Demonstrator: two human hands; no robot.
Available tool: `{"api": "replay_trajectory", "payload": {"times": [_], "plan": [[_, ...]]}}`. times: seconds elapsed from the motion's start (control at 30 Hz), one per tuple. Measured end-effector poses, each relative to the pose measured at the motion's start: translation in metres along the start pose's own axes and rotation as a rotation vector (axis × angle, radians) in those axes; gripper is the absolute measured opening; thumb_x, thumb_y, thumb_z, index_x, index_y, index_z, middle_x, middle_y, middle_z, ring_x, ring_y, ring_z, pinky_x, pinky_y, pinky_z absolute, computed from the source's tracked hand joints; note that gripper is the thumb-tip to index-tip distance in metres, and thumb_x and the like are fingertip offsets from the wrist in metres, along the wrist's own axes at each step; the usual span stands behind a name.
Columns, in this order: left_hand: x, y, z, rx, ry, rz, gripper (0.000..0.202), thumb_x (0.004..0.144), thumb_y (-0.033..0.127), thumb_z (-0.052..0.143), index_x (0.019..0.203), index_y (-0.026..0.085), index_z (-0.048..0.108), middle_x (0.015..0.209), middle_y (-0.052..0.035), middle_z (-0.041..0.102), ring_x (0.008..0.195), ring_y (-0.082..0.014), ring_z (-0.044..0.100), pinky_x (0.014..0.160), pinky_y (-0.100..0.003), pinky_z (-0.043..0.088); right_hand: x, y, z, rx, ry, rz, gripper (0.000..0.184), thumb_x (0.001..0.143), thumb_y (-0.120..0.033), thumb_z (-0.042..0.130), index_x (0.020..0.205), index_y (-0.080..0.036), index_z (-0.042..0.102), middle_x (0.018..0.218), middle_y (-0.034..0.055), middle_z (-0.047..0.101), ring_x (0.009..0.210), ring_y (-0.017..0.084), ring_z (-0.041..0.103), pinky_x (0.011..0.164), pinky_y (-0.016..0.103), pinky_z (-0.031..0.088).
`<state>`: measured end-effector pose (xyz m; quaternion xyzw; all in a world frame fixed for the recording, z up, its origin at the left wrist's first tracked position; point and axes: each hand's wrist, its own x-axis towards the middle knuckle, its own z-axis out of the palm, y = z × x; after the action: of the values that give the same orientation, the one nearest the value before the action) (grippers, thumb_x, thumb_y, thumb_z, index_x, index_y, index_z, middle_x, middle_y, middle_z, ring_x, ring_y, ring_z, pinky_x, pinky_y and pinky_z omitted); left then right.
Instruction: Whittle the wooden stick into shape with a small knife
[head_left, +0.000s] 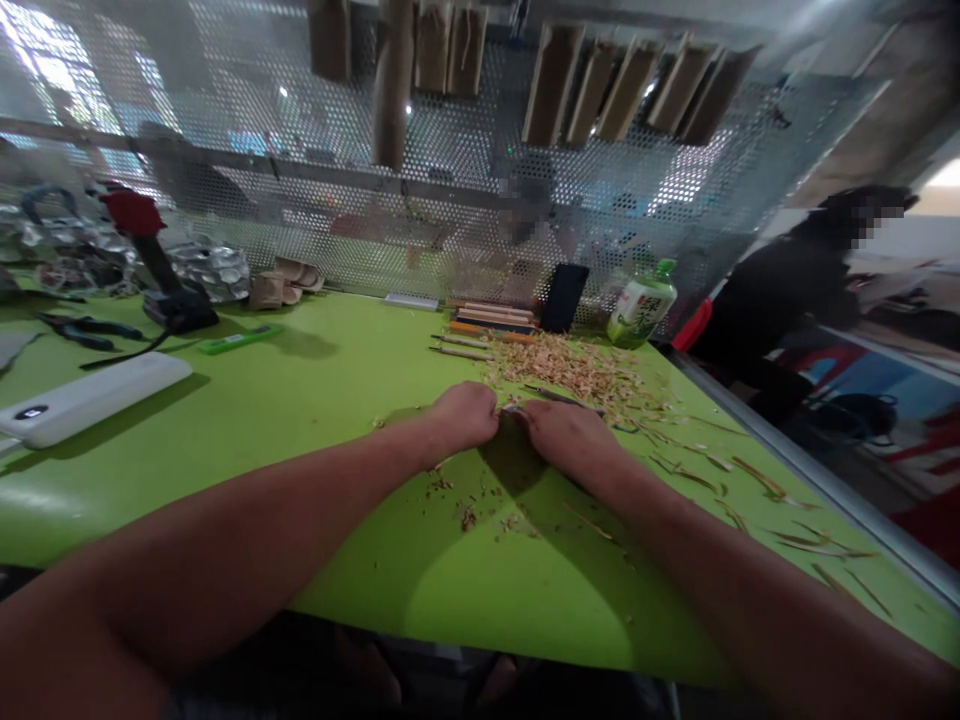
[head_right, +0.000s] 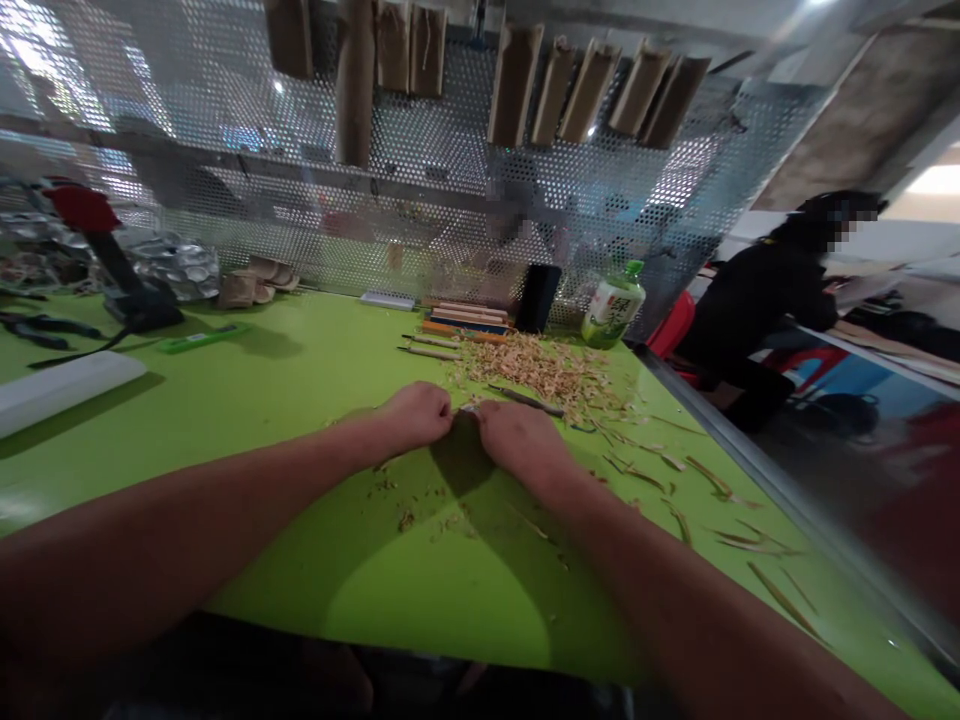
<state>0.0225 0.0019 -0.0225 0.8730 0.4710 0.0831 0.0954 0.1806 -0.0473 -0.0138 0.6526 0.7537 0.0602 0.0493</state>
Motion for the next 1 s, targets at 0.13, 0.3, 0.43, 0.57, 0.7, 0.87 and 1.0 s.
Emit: {"api": "replay_trajectory", "payload": {"times": [0.13, 0.3, 0.43, 0.57, 0.7, 0.87, 1.0], "plan": [[0.0017, -0.0015, 0.0025, 0.011, 0.009, 0.007, 0.025, 0.076, 0.022, 0.051, 0.081, 0.014, 0.075, 0.081, -0.0124, 0.071, 0.08, -0.0221, 0.067, 0.079, -0.031, 0.051, -0.0021, -0.0027, -0.002, -0.023, 0.054, 0.045, 0.046, 0.099, -0.04, 0.027, 0.097, -0.018, 0.068, 0.094, 0.0119, 0.072, 0.086, 0.023, 0.067, 0.073, 0.031, 0.047], [0.0023, -0.0035, 0.0048, 0.023, 0.024, 0.016, 0.024, 0.075, 0.021, 0.052, 0.08, 0.015, 0.075, 0.081, -0.012, 0.072, 0.079, -0.022, 0.067, 0.076, -0.029, 0.051, -0.0037, -0.0036, -0.0043, -0.028, 0.067, 0.034, 0.048, 0.099, -0.042, 0.026, 0.097, -0.019, 0.068, 0.091, 0.0111, 0.072, 0.083, 0.022, 0.067, 0.071, 0.03, 0.046], [0.0029, -0.004, 0.0055, 0.031, 0.03, 0.019, 0.025, 0.075, 0.021, 0.052, 0.081, 0.014, 0.075, 0.08, -0.0117, 0.072, 0.078, -0.022, 0.067, 0.075, -0.029, 0.051, -0.003, -0.0044, -0.0051, -0.039, 0.057, 0.029, 0.048, 0.099, -0.042, 0.027, 0.095, -0.019, 0.068, 0.087, 0.0105, 0.071, 0.079, 0.022, 0.067, 0.067, 0.03, 0.046], [0.0035, -0.0038, 0.0055, 0.037, 0.03, 0.026, 0.026, 0.075, 0.021, 0.051, 0.081, 0.014, 0.075, 0.079, -0.0124, 0.072, 0.078, -0.0224, 0.067, 0.075, -0.031, 0.052, -0.0015, -0.0056, -0.0051, -0.048, 0.041, 0.024, 0.044, 0.099, -0.04, 0.029, 0.097, -0.02, 0.068, 0.087, 0.0104, 0.072, 0.078, 0.022, 0.067, 0.066, 0.029, 0.045], [0.0032, -0.0027, 0.0046, 0.039, 0.023, 0.022, 0.028, 0.075, 0.021, 0.05, 0.084, 0.014, 0.076, 0.081, -0.0129, 0.072, 0.079, -0.0224, 0.067, 0.077, -0.031, 0.052, -0.0024, -0.0066, -0.0031, -0.075, 0.068, 0.004, 0.041, 0.098, -0.036, 0.031, 0.097, -0.02, 0.068, 0.087, 0.0103, 0.071, 0.078, 0.021, 0.066, 0.065, 0.028, 0.044], [0.002, -0.0015, 0.0024, 0.035, 0.013, 0.01, 0.027, 0.075, 0.022, 0.051, 0.085, 0.014, 0.076, 0.083, -0.0127, 0.072, 0.081, -0.0223, 0.068, 0.078, -0.03, 0.052, -0.0067, -0.0095, 0.0009, -0.146, 0.147, -0.005, 0.033, 0.096, -0.028, 0.036, 0.098, -0.019, 0.067, 0.087, 0.0104, 0.069, 0.077, 0.02, 0.064, 0.062, 0.027, 0.042], [0.002, -0.0011, 0.0021, 0.034, 0.006, 0.01, 0.025, 0.077, 0.023, 0.052, 0.081, 0.015, 0.075, 0.08, -0.0122, 0.072, 0.078, -0.0213, 0.068, 0.075, -0.028, 0.051, -0.0085, -0.0107, 0.0023, -0.182, 0.191, -0.046, 0.029, 0.095, -0.024, 0.038, 0.097, -0.018, 0.066, 0.085, 0.0104, 0.068, 0.078, 0.021, 0.063, 0.062, 0.027, 0.041]]}}
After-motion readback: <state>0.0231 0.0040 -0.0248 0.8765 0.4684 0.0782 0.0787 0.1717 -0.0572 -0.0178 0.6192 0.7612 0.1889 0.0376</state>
